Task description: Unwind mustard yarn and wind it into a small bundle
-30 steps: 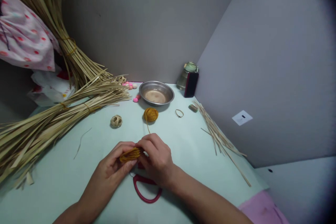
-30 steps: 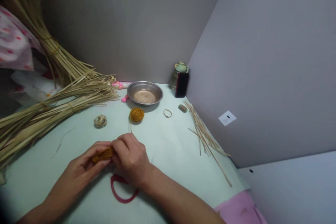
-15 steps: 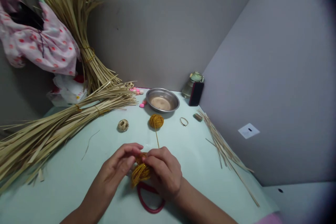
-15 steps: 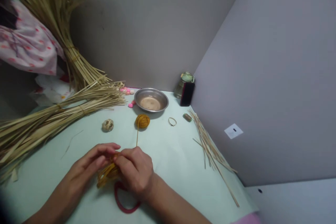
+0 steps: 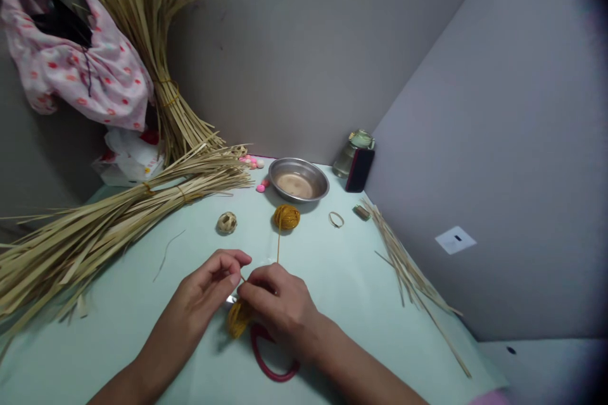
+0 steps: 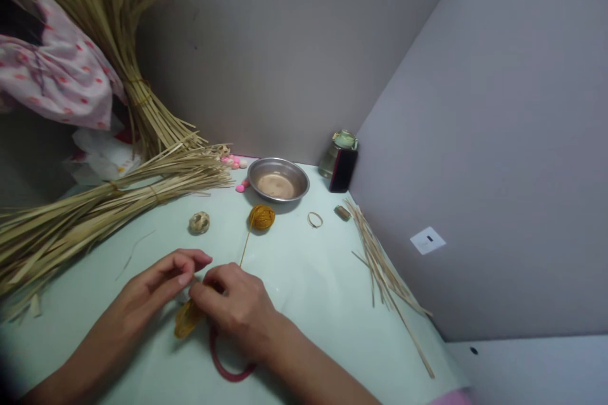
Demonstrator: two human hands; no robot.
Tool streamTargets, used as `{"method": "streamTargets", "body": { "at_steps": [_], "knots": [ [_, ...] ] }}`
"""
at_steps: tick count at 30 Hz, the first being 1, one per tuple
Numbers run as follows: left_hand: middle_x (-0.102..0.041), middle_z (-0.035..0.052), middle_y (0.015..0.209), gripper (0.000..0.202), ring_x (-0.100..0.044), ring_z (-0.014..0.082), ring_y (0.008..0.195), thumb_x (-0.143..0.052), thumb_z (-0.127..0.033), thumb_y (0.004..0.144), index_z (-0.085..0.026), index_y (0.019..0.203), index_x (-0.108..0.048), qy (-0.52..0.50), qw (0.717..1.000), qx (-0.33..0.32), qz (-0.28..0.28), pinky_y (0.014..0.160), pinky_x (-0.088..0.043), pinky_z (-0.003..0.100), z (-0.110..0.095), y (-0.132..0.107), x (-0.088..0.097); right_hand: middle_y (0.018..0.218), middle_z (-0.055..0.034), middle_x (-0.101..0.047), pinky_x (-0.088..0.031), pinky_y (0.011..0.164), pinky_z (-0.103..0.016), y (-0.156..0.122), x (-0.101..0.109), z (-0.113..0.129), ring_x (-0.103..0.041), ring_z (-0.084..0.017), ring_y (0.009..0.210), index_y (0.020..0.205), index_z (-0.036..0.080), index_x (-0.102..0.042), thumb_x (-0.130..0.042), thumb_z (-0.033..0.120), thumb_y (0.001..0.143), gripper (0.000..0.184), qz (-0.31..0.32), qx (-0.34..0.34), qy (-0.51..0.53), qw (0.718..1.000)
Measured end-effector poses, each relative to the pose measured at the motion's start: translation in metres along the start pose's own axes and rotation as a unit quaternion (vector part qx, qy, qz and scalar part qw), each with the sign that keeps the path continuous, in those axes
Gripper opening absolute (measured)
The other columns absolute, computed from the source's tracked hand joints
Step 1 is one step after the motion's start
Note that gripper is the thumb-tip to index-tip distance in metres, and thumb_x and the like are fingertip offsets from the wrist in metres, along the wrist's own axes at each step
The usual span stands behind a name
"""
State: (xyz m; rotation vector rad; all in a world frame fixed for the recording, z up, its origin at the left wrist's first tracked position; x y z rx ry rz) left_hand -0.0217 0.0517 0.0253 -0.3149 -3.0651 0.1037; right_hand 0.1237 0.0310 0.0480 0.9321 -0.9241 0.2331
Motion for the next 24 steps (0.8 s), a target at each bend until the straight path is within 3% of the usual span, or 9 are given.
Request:
{"method": "streamTargets", "body": {
  "at_steps": [2,5,7,9,12,14,20,24],
  "knots": [
    [-0.065,0.0022,0.123,0.026,-0.06,0.0272,0.12,-0.058,-0.05,0.094,-0.027,0.083,-0.062,-0.026,1.0,0.012,0.009,0.097,-0.047,0.032,0.003,0.001,-0.003,0.091,-0.0073,-0.07,-0.051,0.06,-0.024,0.001,-0.003,0.001,-0.063,-0.017,0.076,0.107,0.021,-0.07,-0.05,0.022,0.103,0.021,0.021,0.003,0.012,1.0],
    [-0.066,0.0029,0.122,0.023,-0.06,0.0264,0.122,-0.057,-0.051,0.095,-0.031,0.105,-0.064,-0.058,0.998,0.026,0.03,0.1,-0.047,0.034,0.01,0.002,-0.009,0.103,-0.0113,-0.073,-0.057,0.074,-0.027,0.003,-0.001,0.001,-0.067,-0.019,0.089,0.116,0.017,-0.067,-0.05,0.015,0.101,0.023,-0.01,-0.002,0.08,0.997],
    [-0.066,0.0041,0.124,0.034,-0.061,0.0256,0.121,-0.06,-0.051,0.094,-0.033,0.122,-0.058,-0.094,0.992,0.048,0.064,0.1,-0.048,0.035,0.017,0.003,-0.016,0.108,-0.0124,-0.072,-0.058,0.081,-0.029,0.004,0.001,-0.003,-0.067,-0.019,0.095,0.118,0.017,-0.066,-0.05,0.012,0.1,0.025,-0.031,-0.025,0.13,0.991],
    [-0.066,0.0043,0.125,0.042,-0.063,0.0239,0.118,-0.068,-0.048,0.09,-0.033,0.127,-0.054,-0.136,0.984,0.064,0.101,0.099,-0.049,0.035,0.023,0.004,-0.024,0.108,-0.0122,-0.072,-0.058,0.083,-0.03,0.003,0.002,-0.008,-0.067,-0.02,0.096,0.118,0.018,-0.067,-0.052,0.012,0.098,0.025,-0.036,-0.054,0.17,0.983],
    [-0.069,0.0017,0.114,0.036,-0.068,0.0186,0.099,-0.074,-0.041,0.088,-0.031,0.118,-0.056,-0.166,0.976,0.063,0.122,0.09,-0.053,0.032,0.027,0.005,-0.03,0.106,-0.012,-0.069,-0.058,0.083,-0.029,0.002,0.004,-0.015,-0.067,-0.019,0.095,0.119,0.017,-0.068,-0.055,0.011,0.095,0.028,-0.038,-0.096,0.214,0.971],
    [-0.068,-0.0009,0.104,0.027,-0.068,0.0158,0.087,-0.071,-0.041,0.091,-0.029,0.11,-0.056,-0.164,0.979,0.057,0.106,0.085,-0.055,0.031,0.026,0.007,-0.028,0.106,-0.0116,-0.067,-0.057,0.083,-0.028,0.001,0.005,-0.019,-0.066,-0.018,0.094,0.121,0.017,-0.068,-0.055,0.009,0.093,0.032,-0.04,-0.122,0.224,0.966],
    [-0.068,-0.0041,0.092,0.026,-0.068,0.0144,0.077,-0.069,-0.047,0.09,-0.027,0.103,-0.058,-0.147,0.986,0.078,0.031,0.08,-0.055,0.03,0.026,0.008,-0.017,0.104,-0.0096,-0.066,-0.056,0.084,-0.029,0.001,0.002,-0.024,-0.064,-0.018,0.094,0.118,0.018,-0.069,-0.053,0.004,0.087,0.037,-0.036,-0.159,0.226,0.96],
    [-0.067,-0.0063,0.078,0.023,-0.065,0.0134,0.073,-0.073,-0.043,0.088,-0.026,0.095,-0.06,-0.17,0.981,0.092,0.001,0.077,-0.051,0.027,0.026,0.007,-0.014,0.103,-0.0088,-0.065,-0.055,0.074,-0.028,0.001,0.002,-0.03,-0.061,-0.014,0.077,0.119,0.016,-0.067,-0.059,0.013,0.092,0.029,-0.031,-0.172,0.222,0.959]
  ]
}}
Point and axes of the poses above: each hand's wrist, its own y-axis towards the middle knuckle, its own x-axis out of the back of the hand, z = x × y, the point moved 6 cm from there along y, towards the middle knuckle
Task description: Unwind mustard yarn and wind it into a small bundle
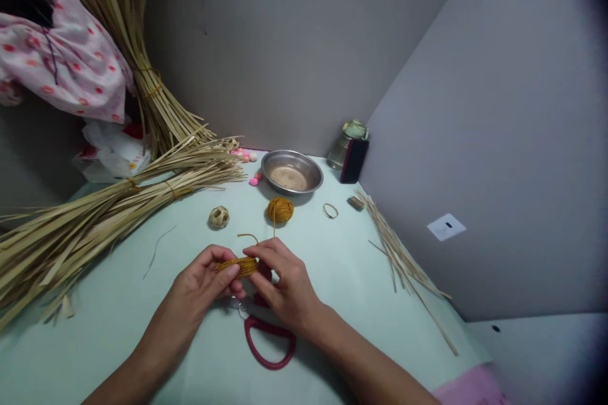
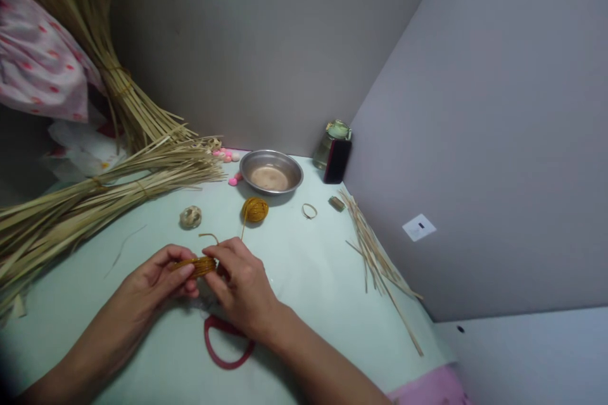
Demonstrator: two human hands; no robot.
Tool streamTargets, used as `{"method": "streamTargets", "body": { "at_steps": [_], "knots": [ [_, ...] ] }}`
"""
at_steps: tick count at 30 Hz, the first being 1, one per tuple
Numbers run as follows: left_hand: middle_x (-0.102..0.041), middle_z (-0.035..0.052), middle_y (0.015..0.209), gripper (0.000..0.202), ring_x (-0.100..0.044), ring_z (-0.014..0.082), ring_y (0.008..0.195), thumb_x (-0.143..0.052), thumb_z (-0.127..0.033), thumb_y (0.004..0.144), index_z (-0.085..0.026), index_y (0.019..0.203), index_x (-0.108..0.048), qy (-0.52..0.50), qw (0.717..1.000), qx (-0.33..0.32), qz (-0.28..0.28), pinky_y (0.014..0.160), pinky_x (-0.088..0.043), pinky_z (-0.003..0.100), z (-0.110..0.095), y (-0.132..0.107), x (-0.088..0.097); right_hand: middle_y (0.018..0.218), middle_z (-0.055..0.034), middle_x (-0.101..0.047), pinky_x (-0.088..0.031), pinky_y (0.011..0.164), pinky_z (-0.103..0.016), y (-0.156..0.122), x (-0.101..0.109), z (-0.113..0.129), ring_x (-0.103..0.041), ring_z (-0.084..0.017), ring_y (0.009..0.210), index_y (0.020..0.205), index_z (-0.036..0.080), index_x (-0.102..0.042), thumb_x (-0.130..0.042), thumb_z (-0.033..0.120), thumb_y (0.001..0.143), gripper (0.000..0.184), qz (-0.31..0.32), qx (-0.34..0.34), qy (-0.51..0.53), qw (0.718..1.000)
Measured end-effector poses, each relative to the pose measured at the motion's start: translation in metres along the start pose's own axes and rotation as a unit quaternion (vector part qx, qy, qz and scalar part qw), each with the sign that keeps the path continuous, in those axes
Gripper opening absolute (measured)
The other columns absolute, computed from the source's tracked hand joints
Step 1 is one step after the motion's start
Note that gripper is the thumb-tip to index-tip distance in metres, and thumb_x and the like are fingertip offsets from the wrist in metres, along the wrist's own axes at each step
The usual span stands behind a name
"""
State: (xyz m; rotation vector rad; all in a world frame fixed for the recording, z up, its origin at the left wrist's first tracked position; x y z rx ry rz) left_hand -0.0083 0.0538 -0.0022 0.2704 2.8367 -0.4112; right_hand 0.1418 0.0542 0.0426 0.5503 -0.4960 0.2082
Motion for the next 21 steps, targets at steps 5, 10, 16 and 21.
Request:
{"method": "streamTargets", "body": {
  "at_steps": [5,10,16,21],
  "knots": [
    [-0.065,-0.0077,0.069,0.024,-0.059,0.0125,0.07,-0.076,-0.043,0.085,-0.025,0.09,-0.062,-0.018,0.999,0.0,-0.046,0.072,-0.047,0.023,-0.005,0.0,0.008,0.093,-0.0038,-0.064,-0.053,0.071,-0.027,0.005,0.005,-0.009,-0.06,-0.013,0.072,0.114,0.019,-0.069,-0.073,0.026,0.09,0.025,0.04,-0.067,0.006,0.997],
    [-0.069,-0.0056,0.08,0.024,-0.058,0.012,0.078,-0.082,-0.038,0.08,-0.023,0.087,-0.064,-0.027,0.997,-0.017,-0.075,0.072,-0.045,0.02,-0.012,-0.002,0.011,0.079,-0.0002,-0.064,-0.047,0.071,-0.025,0.01,0.012,-0.01,-0.058,-0.013,0.073,0.085,0.018,-0.071,-0.066,0.018,0.093,0.01,0.027,-0.116,0.039,0.992],
    [-0.07,-0.0055,0.088,0.025,-0.059,0.0122,0.086,-0.084,-0.036,0.078,-0.023,0.084,-0.064,-0.076,0.995,-0.012,-0.07,0.076,-0.047,0.019,-0.015,-0.001,0.01,0.078,0.0004,-0.063,-0.044,0.068,-0.025,0.008,0.005,-0.014,-0.056,-0.013,0.071,0.081,0.017,-0.071,-0.066,0.016,0.09,0.01,0.025,-0.162,0.084,0.983],
    [-0.07,-0.0053,0.083,0.027,-0.059,0.013,0.078,-0.086,-0.038,0.075,-0.023,0.084,-0.065,0.027,0.992,-0.063,-0.107,0.071,-0.046,0.022,-0.013,0.005,0.023,0.073,0.0017,-0.059,-0.04,0.061,-0.023,0.005,0.003,-0.018,-0.05,-0.011,0.065,0.08,0.017,-0.069,-0.066,0.019,0.088,0.009,0.007,-0.195,0.136,0.971]
  ]
}}
Point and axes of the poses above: each hand's wrist, its own y-axis towards the middle knuckle, its own x-axis out of the back of the hand, z = x × y, the point moved 6 cm from there along y, towards the middle knuckle
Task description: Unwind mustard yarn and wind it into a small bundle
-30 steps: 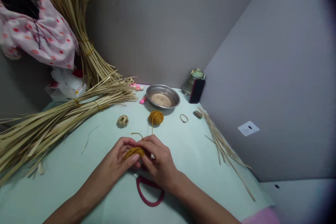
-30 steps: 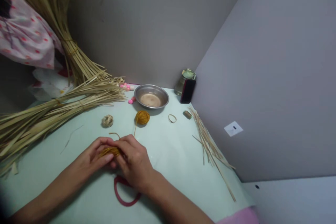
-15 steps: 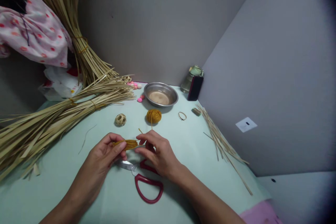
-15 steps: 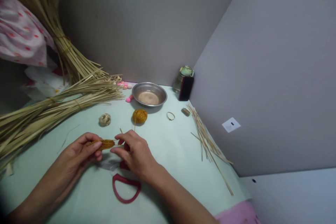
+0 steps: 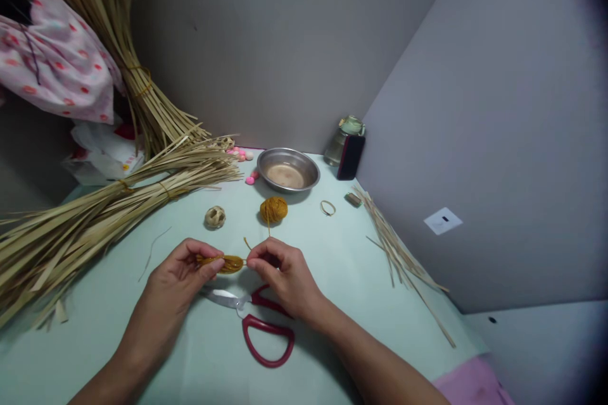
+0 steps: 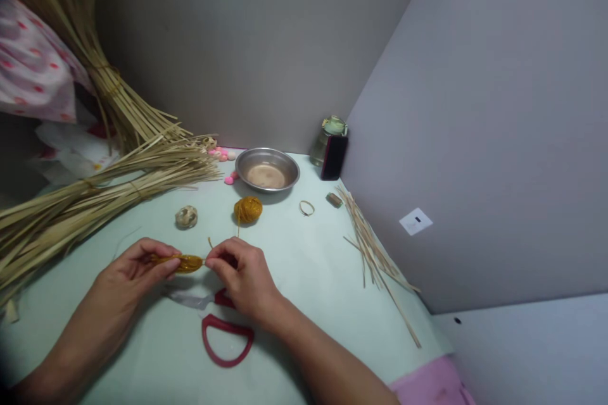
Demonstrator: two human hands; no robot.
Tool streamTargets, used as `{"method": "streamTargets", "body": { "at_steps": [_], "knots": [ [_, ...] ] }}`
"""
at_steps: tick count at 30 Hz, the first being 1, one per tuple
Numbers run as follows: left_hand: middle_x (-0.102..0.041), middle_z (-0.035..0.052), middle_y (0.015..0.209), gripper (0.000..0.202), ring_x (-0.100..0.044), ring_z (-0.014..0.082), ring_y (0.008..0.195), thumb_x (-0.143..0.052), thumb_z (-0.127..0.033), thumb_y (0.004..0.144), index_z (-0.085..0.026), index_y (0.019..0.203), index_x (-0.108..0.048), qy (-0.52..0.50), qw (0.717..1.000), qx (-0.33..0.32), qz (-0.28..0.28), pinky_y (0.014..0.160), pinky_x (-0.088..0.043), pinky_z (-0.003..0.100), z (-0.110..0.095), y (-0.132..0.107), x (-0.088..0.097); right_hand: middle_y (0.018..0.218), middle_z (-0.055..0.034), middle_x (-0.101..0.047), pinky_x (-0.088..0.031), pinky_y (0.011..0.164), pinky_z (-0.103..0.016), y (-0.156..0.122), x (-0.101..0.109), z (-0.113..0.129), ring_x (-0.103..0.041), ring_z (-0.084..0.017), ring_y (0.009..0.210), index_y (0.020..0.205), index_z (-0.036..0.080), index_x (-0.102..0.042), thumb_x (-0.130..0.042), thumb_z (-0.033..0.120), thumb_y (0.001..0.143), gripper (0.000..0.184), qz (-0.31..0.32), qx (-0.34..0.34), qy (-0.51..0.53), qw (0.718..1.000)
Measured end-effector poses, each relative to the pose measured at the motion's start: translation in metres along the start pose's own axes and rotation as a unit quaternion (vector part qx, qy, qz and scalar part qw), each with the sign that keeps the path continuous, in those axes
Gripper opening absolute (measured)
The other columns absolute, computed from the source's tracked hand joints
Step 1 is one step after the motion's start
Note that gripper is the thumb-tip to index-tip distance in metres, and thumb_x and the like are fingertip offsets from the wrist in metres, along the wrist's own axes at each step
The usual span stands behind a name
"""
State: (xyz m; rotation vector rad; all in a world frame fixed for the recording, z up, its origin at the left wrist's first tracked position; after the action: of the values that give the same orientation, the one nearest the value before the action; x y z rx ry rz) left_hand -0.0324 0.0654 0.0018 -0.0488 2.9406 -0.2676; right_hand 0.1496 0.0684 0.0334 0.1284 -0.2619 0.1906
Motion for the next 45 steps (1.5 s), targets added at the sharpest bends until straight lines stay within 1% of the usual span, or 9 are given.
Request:
{"method": "streamTargets", "body": {
  "at_steps": [9,14,17,22,26,33,38,42,45],
  "knots": [
    [-0.075,-0.0003,0.097,0.022,-0.062,0.0212,0.12,-0.085,-0.032,0.078,-0.024,0.083,-0.064,-0.052,0.998,0.023,0.03,0.101,-0.044,0.029,0.002,0.0,-0.002,0.068,0.0032,-0.056,-0.038,0.055,-0.022,0.001,0.003,0.0,-0.047,-0.01,0.061,0.078,0.017,-0.068,-0.076,0.032,0.083,0.018,-0.002,-0.011,0.059,0.998],
    [-0.068,-0.0033,0.087,0.021,-0.066,0.0154,0.096,-0.084,-0.021,0.077,-0.023,0.081,-0.063,-0.138,0.987,0.066,0.047,0.078,-0.054,0.019,-0.001,-0.004,-0.005,0.072,0.0026,-0.059,-0.039,0.059,-0.022,0.0,-0.002,-0.002,-0.05,-0.01,0.063,0.078,0.016,-0.068,-0.073,0.023,0.084,0.011,0.014,-0.016,0.045,0.999],
    [-0.058,-0.0051,0.073,0.021,-0.055,0.0108,0.07,-0.076,-0.01,0.075,-0.022,0.073,-0.059,-0.16,0.985,0.048,0.053,0.057,-0.048,0.014,-0.006,-0.004,-0.007,0.075,0.0024,-0.061,-0.041,0.062,-0.022,-0.002,-0.005,0.003,-0.052,-0.01,0.066,0.077,0.017,-0.068,-0.071,0.016,0.086,0.009,0.021,0.022,0.009,0.999],
    [-0.053,-0.0047,0.069,0.005,-0.044,0.0123,0.061,-0.067,-0.029,0.086,-0.025,0.086,-0.064,-0.028,0.995,0.043,0.086,0.054,-0.041,0.018,-0.003,-0.007,-0.013,0.078,0.001,-0.06,-0.045,0.069,-0.024,-0.006,-0.005,0.012,-0.055,-0.013,0.072,0.082,0.019,-0.066,-0.066,0.017,0.093,0.011,0.001,0.12,-0.097,0.988],
    [-0.048,-0.0052,0.064,0.025,-0.045,0.0155,0.058,-0.073,-0.045,0.083,-0.025,0.098,-0.069,0.147,0.982,0.02,0.121,0.052,-0.037,0.023,0.008,-0.004,-0.017,0.079,-0.0009,-0.058,-0.046,0.068,-0.025,-0.008,-0.006,0.013,-0.055,-0.015,0.075,0.086,0.02,-0.065,-0.058,0.021,0.099,0.015,-0.003,0.164,-0.155,0.974],
    [-0.058,-0.0021,0.062,0.031,-0.048,0.0172,0.057,-0.069,-0.047,0.084,-0.025,0.105,-0.078,0.204,0.968,-0.01,0.142,0.052,-0.039,0.025,0.007,-0.002,-0.023,0.081,-0.0014,-0.059,-0.047,0.069,-0.025,-0.008,-0.005,0.011,-0.056,-0.015,0.076,0.086,0.02,-0.063,-0.056,0.019,0.099,0.015,-0.012,0.188,-0.16,0.969],
    [-0.068,0.001,0.074,0.028,-0.059,0.0215,0.069,-0.062,-0.045,0.09,-0.028,0.08,-0.08,0.255,0.945,-0.063,0.197,0.064,-0.046,0.027,-0.007,-0.007,-0.033,0.081,-0.0009,-0.059,-0.048,0.069,-0.025,-0.006,-0.004,0.012,-0.057,-0.014,0.075,0.085,0.02,-0.061,-0.057,0.016,0.098,0.015,-0.009,0.192,-0.162,0.968],
    [-0.073,0.0024,0.081,0.03,-0.064,0.0241,0.076,-0.061,-0.05,0.09,-0.028,0.078,-0.078,0.288,0.941,-0.076,0.161,0.067,-0.047,0.026,-0.01,0.002,-0.015,0.11,-0.0097,-0.064,-0.051,0.085,-0.032,-0.009,0.015,0.03,-0.061,-0.02,0.099,0.114,0.019,-0.059,-0.058,0.023,0.099,0.015,-0.038,0.205,-0.238,0.949],
    [-0.078,0.0039,0.092,0.031,-0.068,0.0278,0.09,-0.065,-0.055,0.085,-0.029,0.083,-0.081,0.31,0.941,-0.095,0.097,0.078,-0.047,0.026,-0.015,0.012,0.009,0.097,-0.0061,-0.065,-0.049,0.071,-0.03,-0.021,0.013,0.034,-0.061,-0.02,0.085,0.109,0.021,-0.059,-0.071,0.031,0.092,0.023,0.107,0.185,-0.365,0.906]
  ]
}}
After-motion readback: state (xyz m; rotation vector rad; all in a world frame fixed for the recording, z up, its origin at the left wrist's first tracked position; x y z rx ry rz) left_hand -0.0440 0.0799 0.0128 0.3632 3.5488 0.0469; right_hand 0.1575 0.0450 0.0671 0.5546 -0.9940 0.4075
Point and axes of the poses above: each hand's wrist, its own y-axis towards the middle knuckle, its own x-axis out of the back of the hand, z = x × y, the point moved 6 cm from there along y, towards the middle knuckle
